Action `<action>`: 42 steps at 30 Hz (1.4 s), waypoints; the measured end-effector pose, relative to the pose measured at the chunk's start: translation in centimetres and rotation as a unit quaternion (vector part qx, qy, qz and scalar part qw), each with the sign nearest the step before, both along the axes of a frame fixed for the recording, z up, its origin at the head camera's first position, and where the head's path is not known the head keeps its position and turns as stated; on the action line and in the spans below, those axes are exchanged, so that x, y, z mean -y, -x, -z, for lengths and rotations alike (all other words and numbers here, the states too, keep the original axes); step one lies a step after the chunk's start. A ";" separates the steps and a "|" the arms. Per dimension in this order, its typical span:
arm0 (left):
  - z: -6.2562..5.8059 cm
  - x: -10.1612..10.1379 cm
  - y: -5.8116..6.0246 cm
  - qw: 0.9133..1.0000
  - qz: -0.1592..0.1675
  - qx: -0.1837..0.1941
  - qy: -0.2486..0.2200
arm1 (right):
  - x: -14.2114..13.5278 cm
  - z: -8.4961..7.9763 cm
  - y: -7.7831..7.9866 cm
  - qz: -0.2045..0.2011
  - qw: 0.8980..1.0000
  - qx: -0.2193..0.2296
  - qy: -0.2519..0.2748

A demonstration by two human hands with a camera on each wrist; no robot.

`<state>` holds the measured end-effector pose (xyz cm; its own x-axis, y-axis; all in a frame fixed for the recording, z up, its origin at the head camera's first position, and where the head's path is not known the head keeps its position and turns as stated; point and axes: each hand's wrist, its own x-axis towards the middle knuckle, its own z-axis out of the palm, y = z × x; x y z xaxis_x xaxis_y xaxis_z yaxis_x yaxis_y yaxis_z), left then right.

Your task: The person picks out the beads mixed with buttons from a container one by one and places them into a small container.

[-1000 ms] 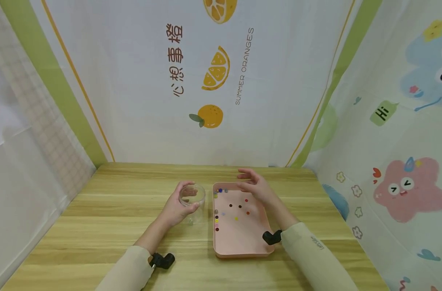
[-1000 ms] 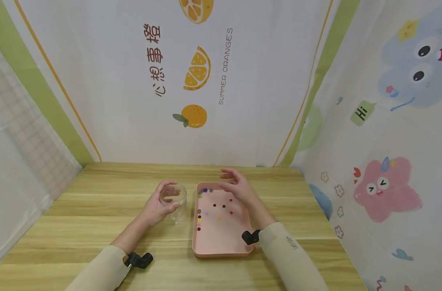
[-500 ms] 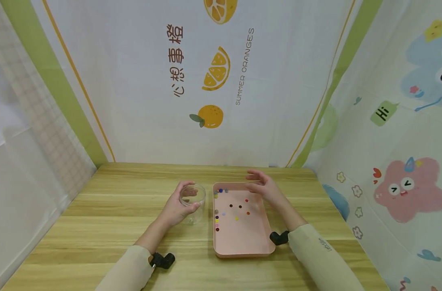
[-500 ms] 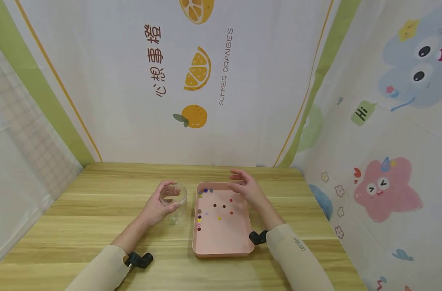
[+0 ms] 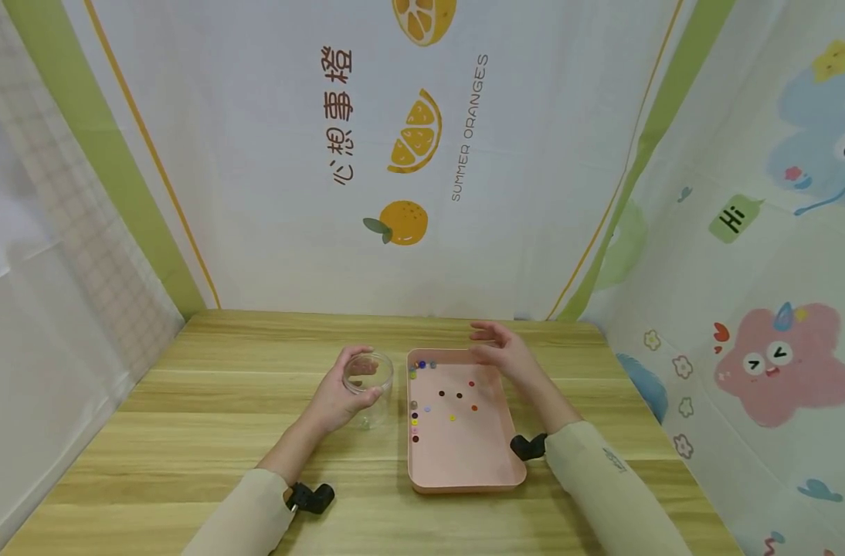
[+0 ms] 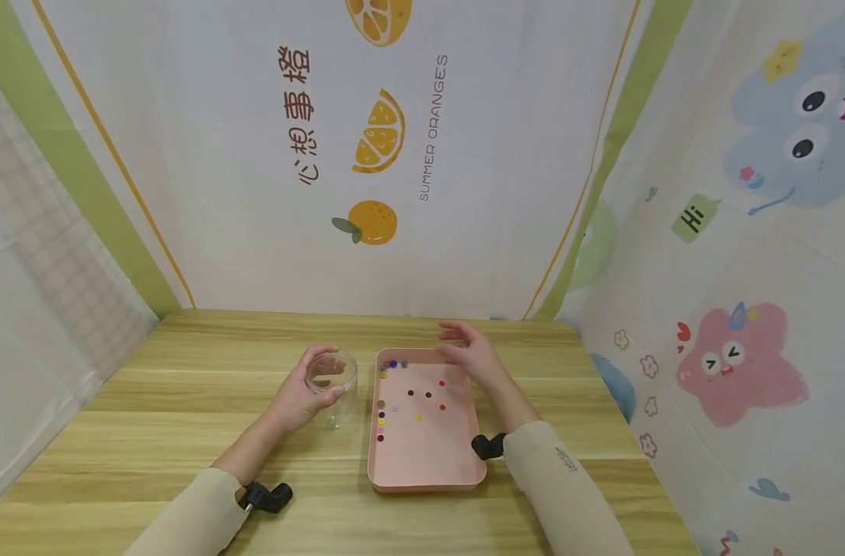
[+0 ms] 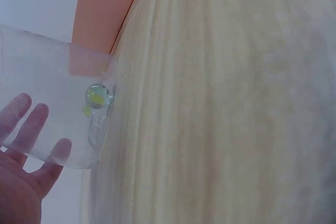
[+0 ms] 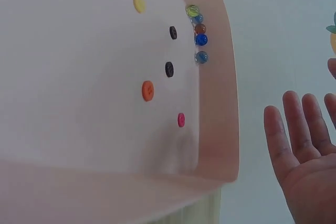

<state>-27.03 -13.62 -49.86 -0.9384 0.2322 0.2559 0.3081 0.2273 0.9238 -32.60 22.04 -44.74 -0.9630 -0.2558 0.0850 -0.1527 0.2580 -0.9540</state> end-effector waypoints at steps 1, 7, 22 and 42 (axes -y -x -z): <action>0.0 0.0 0.0 1.000 0.000 0.001 0.000 | 0.1 0.0 0.1 -0.003 1.000 0.000 0.000; 0.1 0.0 0.0 1.000 0.000 -0.001 0.000 | 1.2 0.4 0.9 -0.020 0.999 -0.008 -0.028; 0.1 0.0 0.0 1.000 0.002 -0.006 -0.001 | 4.1 1.9 1.7 -0.024 0.997 0.027 -0.075; 0.1 -0.1 0.1 1.000 0.000 -0.008 -0.002 | 6.3 3.3 0.9 0.035 0.990 0.093 -0.104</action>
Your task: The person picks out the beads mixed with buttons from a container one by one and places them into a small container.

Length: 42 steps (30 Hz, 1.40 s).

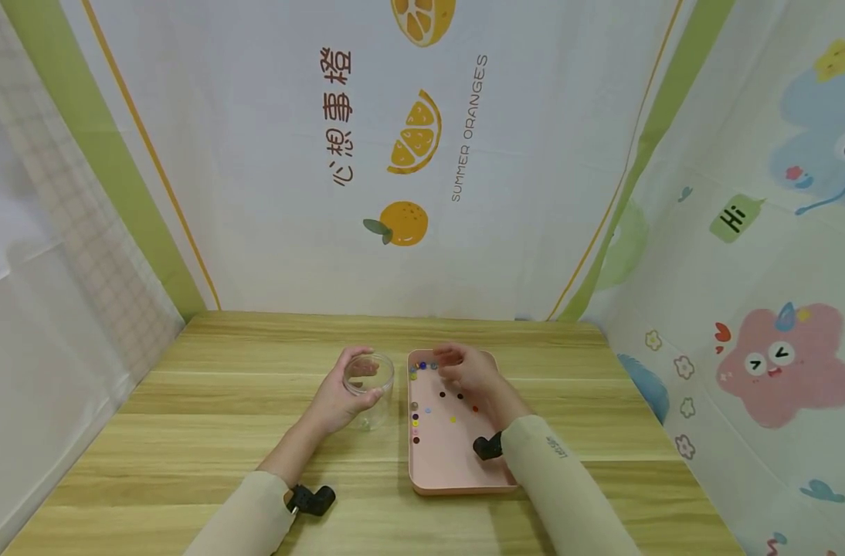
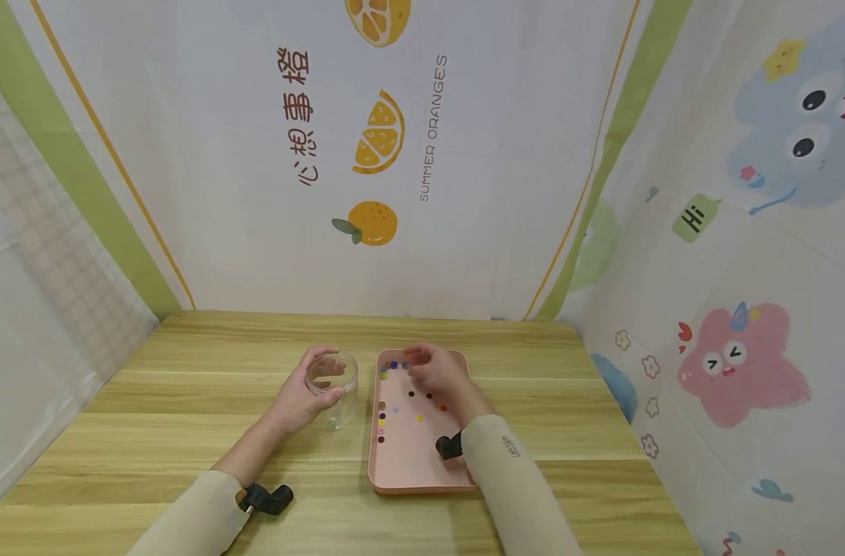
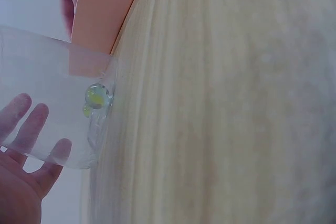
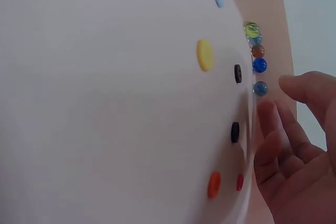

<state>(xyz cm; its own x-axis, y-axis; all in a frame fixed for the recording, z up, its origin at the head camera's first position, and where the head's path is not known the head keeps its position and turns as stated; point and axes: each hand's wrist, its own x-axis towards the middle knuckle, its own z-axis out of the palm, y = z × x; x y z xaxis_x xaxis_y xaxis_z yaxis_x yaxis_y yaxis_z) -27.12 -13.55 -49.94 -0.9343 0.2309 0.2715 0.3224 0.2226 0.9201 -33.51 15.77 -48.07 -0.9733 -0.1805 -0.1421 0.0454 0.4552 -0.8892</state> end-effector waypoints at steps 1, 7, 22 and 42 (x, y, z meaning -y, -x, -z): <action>0.0 0.0 0.0 1.000 -0.001 0.001 0.000 | 0.0 0.2 0.1 -0.004 1.000 -0.003 -0.003; -0.1 0.0 -0.2 1.000 -0.003 0.009 -0.002 | 0.2 1.1 0.6 -0.027 0.999 -0.032 -0.032; -0.2 -0.1 -0.1 1.000 0.001 0.008 -0.005 | 0.6 1.0 0.4 -0.031 0.992 -0.050 -0.108; 0.0 -0.1 -0.1 1.000 -0.001 0.011 0.004 | 0.8 1.5 0.4 -0.022 0.987 -0.056 -0.149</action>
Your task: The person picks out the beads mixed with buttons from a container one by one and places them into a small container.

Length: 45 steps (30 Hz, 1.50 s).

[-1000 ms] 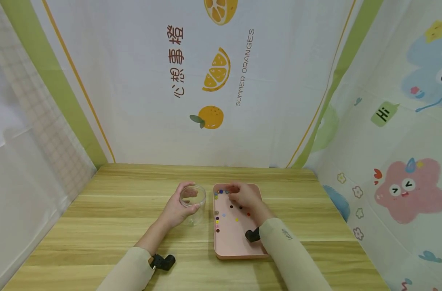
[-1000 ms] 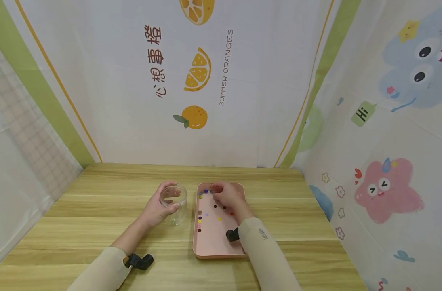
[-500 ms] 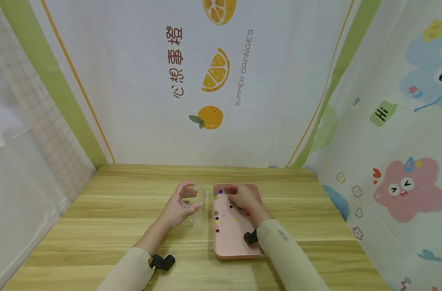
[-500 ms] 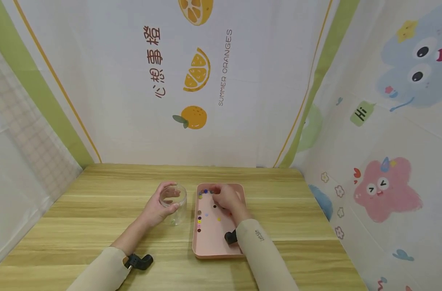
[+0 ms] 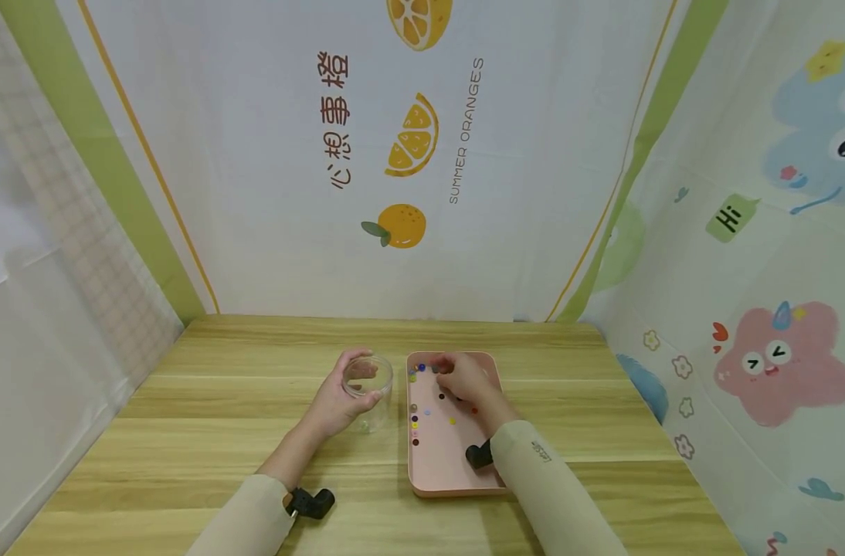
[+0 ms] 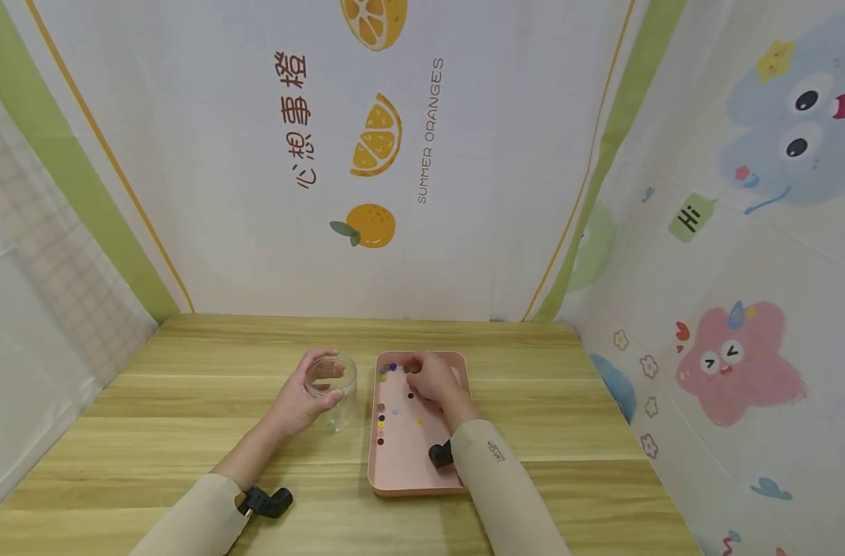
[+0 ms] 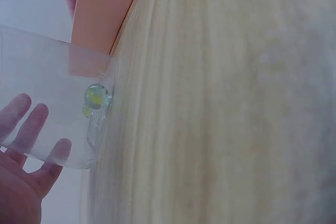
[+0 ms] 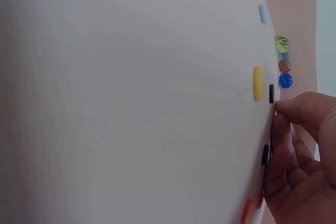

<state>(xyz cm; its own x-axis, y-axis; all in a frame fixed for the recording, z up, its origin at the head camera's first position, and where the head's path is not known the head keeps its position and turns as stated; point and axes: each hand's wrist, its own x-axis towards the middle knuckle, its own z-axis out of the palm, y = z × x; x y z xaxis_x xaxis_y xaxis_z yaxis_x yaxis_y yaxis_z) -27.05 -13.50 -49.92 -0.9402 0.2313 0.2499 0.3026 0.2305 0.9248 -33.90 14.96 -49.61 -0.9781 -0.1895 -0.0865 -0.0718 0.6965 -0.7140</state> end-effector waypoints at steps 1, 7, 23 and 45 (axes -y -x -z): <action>0.0 0.0 0.0 1.000 0.001 0.001 0.000 | 0.0 0.0 0.0 -0.003 1.000 -0.007 -0.005; -0.2 -0.1 -0.1 1.000 0.006 0.006 -0.005 | -0.2 0.2 0.0 -0.005 1.000 -0.019 0.008; -0.1 0.0 -0.1 1.000 0.002 -0.003 0.000 | -0.5 0.9 0.2 0.000 0.998 -0.025 0.057; 0.0 0.0 -0.1 1.000 0.004 -0.006 -0.001 | -0.8 1.0 0.3 -0.007 0.998 -0.026 0.050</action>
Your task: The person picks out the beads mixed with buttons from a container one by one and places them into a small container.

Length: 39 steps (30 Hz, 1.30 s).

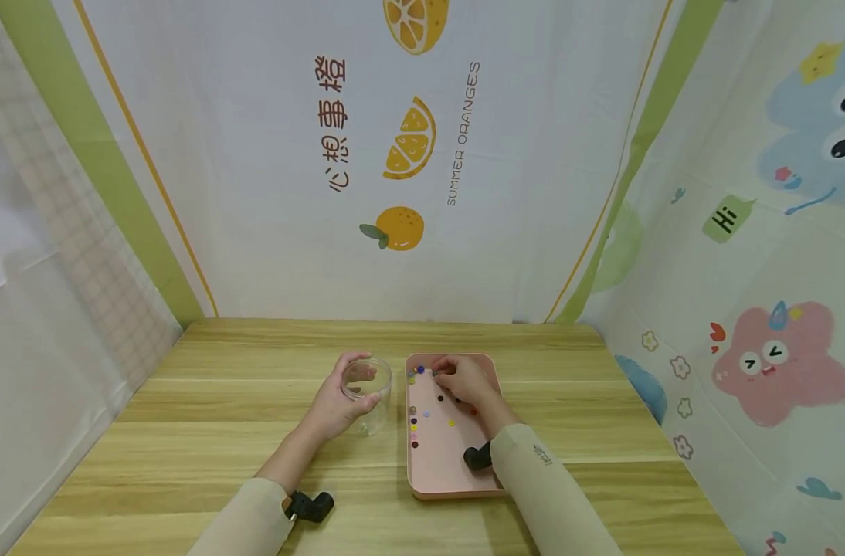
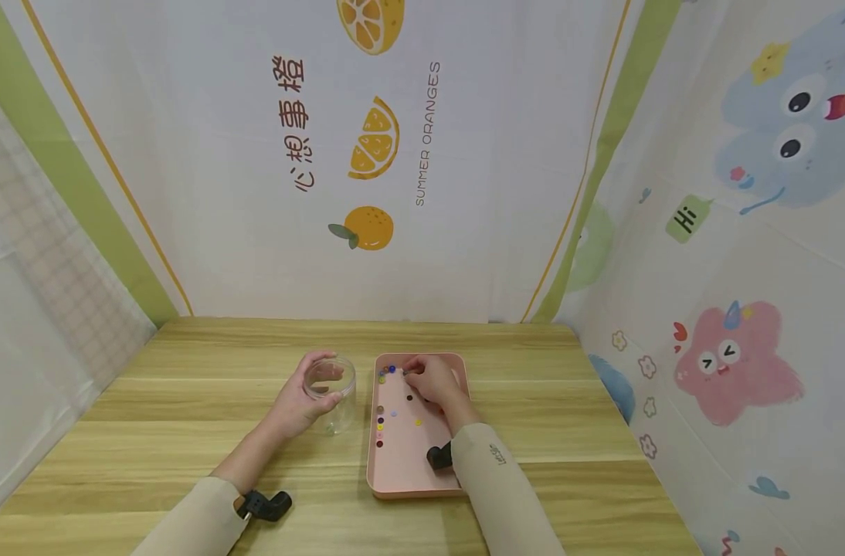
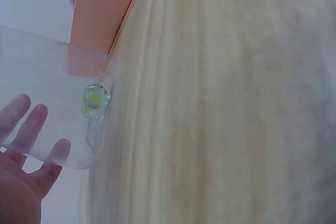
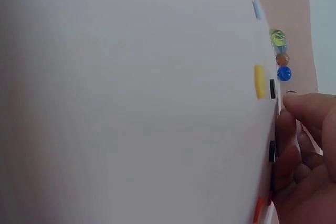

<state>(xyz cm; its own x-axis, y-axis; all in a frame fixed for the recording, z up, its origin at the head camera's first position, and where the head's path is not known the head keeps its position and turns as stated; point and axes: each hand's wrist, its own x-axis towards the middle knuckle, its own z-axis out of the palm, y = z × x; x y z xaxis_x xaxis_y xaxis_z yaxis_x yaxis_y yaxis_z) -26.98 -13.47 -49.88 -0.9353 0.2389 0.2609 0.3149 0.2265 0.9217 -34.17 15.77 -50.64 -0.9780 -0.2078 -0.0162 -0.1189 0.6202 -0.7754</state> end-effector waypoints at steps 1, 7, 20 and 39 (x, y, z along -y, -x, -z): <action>0.0 0.0 0.0 1.000 0.001 0.000 0.001 | 0.0 0.0 0.0 0.000 1.000 0.001 0.002; 0.0 0.0 0.0 1.000 0.002 0.002 0.000 | 0.0 -0.3 -0.1 0.009 0.999 0.012 0.035; 0.0 0.0 0.0 1.000 0.002 0.005 -0.008 | 0.2 -1.4 -0.3 0.082 0.991 0.036 0.100; 0.1 0.0 -0.1 1.000 0.003 -0.001 -0.010 | -0.6 -2.5 -0.4 0.054 0.980 0.015 0.192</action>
